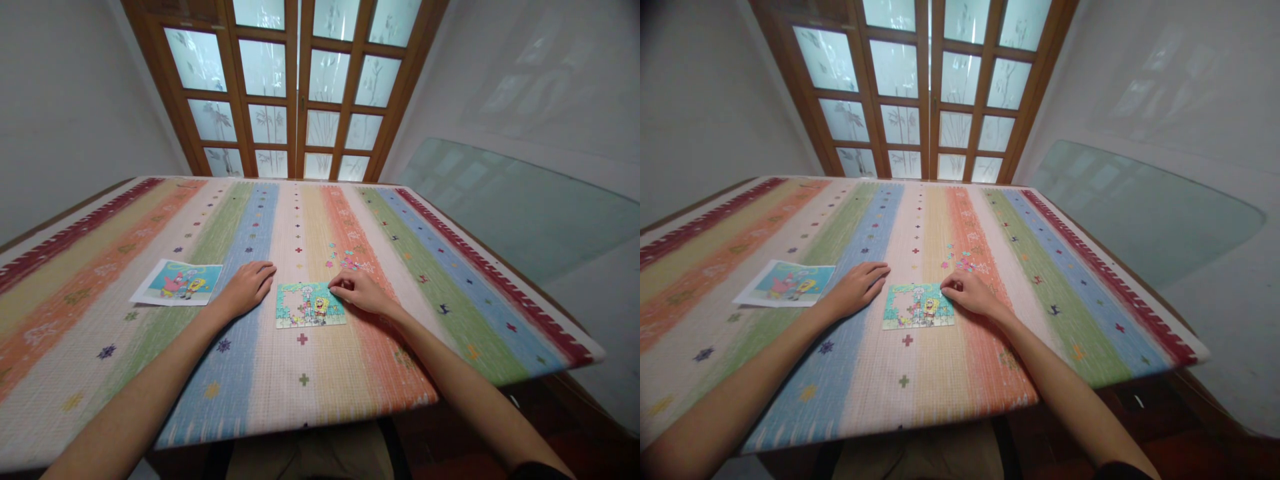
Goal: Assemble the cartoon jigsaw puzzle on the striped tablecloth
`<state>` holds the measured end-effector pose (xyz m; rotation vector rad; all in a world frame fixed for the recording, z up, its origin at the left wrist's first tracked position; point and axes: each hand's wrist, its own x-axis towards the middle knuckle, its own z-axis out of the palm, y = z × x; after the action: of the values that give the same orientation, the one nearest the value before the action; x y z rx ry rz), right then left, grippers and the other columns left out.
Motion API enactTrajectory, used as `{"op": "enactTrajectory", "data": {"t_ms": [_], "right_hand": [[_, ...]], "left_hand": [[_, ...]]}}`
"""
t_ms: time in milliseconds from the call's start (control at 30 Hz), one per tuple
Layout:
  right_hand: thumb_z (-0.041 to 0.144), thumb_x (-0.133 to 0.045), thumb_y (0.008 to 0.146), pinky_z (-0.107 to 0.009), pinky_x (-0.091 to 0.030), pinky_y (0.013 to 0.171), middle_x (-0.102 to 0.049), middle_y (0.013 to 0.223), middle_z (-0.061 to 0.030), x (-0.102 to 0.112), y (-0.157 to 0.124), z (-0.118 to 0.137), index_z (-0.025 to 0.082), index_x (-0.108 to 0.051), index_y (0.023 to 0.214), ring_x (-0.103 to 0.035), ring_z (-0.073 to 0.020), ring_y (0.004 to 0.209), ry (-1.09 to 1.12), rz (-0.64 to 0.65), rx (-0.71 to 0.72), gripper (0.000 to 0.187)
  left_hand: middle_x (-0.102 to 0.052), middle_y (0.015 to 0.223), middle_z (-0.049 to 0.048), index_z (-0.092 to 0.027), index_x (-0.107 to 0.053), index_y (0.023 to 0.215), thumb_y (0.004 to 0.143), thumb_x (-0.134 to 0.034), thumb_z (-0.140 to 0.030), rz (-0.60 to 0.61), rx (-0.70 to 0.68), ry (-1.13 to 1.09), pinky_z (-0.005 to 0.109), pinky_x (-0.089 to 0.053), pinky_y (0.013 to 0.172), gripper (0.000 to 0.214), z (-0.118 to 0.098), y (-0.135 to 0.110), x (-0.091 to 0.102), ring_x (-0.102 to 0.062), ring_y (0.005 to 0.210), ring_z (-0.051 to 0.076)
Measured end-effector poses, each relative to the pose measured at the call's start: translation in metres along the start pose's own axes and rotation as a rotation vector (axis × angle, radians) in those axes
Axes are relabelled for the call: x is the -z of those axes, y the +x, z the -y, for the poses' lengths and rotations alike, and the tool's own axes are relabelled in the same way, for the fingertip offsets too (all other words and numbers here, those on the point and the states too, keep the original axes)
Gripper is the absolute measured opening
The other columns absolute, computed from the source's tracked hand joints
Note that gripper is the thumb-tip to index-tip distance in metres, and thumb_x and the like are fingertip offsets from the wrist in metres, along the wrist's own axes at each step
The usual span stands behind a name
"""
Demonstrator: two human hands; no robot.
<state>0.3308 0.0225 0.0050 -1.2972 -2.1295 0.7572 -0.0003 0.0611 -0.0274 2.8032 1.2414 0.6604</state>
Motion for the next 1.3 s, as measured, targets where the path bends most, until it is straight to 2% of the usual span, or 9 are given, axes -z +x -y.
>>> {"op": "enactTrajectory", "data": {"t_ms": [167,433,667,900,1067,1200,1300], "right_hand": [[0.025,-0.073,0.082,-0.032,-0.043,0.066,-0.068,0.075,-0.0040,-0.003,0.000,0.001,0.021,-0.074,0.078,-0.056,-0.0172,0.068,0.021,-0.031,-0.023,0.006],[0.023,-0.082,0.070,-0.029,-0.041,0.059,-0.065,0.067,-0.0011,-0.008,0.007,-0.004,0.017,-0.071,0.072,-0.055,-0.0142,0.061,0.140,-0.070,-0.179,0.012],[0.025,-0.074,0.078,-0.029,-0.042,0.060,-0.069,0.069,-0.0042,-0.006,0.009,-0.009,0.017,-0.074,0.074,-0.057,-0.0157,0.063,0.155,-0.084,-0.165,0.009],[0.026,-0.080,0.074,-0.029,-0.043,0.060,-0.069,0.070,-0.0043,-0.008,0.007,-0.006,0.017,-0.075,0.075,-0.058,-0.0158,0.064,0.130,-0.089,-0.152,0.011],[0.023,-0.076,0.077,-0.030,-0.044,0.062,-0.072,0.071,-0.0053,-0.008,0.007,-0.004,0.017,-0.077,0.074,-0.060,-0.0164,0.065,0.083,-0.076,-0.134,0.007],[0.022,-0.071,0.082,-0.032,-0.046,0.065,-0.075,0.078,-0.0075,-0.001,0.006,-0.006,0.018,-0.080,0.079,-0.062,-0.0177,0.068,0.087,-0.015,-0.098,0.010],[0.022,-0.072,0.081,-0.033,-0.047,0.066,-0.075,0.081,-0.0081,0.004,0.004,-0.010,0.018,-0.081,0.084,-0.063,-0.0183,0.069,0.090,0.037,-0.075,0.010]], "left_hand": [[-0.066,0.128,0.0153,-0.016,-0.063,0.125,0.105,-0.038,-0.031,0.002,-0.001,0.026,0.049,-0.050,0.103,0.036,0.002,-0.001,-0.002,-0.061,0.118,0.029],[-0.067,0.128,0.0141,-0.017,-0.063,0.124,0.105,-0.038,-0.032,-0.004,-0.001,0.028,0.048,-0.050,0.103,0.034,0.002,-0.001,-0.002,-0.062,0.117,0.029],[-0.067,0.127,0.0153,-0.015,-0.063,0.124,0.105,-0.038,-0.032,-0.001,-0.002,0.034,0.048,-0.051,0.102,0.036,0.001,0.000,-0.001,-0.062,0.117,0.029],[-0.067,0.127,0.0154,-0.016,-0.063,0.124,0.105,-0.037,-0.033,-0.007,-0.008,0.022,0.049,-0.050,0.102,0.037,0.001,0.000,-0.002,-0.062,0.117,0.029],[-0.067,0.128,0.0162,-0.015,-0.064,0.125,0.105,-0.037,-0.032,0.003,0.004,0.020,0.050,-0.050,0.103,0.038,0.001,0.000,-0.002,-0.062,0.118,0.030],[-0.066,0.128,0.0161,-0.015,-0.064,0.125,0.105,-0.037,-0.033,0.007,0.005,0.015,0.050,-0.050,0.103,0.038,0.000,0.000,-0.001,-0.061,0.118,0.030],[-0.067,0.128,0.0160,-0.015,-0.064,0.125,0.105,-0.037,-0.033,0.005,0.007,0.011,0.051,-0.050,0.103,0.038,0.000,0.000,0.000,-0.061,0.119,0.030]]}}
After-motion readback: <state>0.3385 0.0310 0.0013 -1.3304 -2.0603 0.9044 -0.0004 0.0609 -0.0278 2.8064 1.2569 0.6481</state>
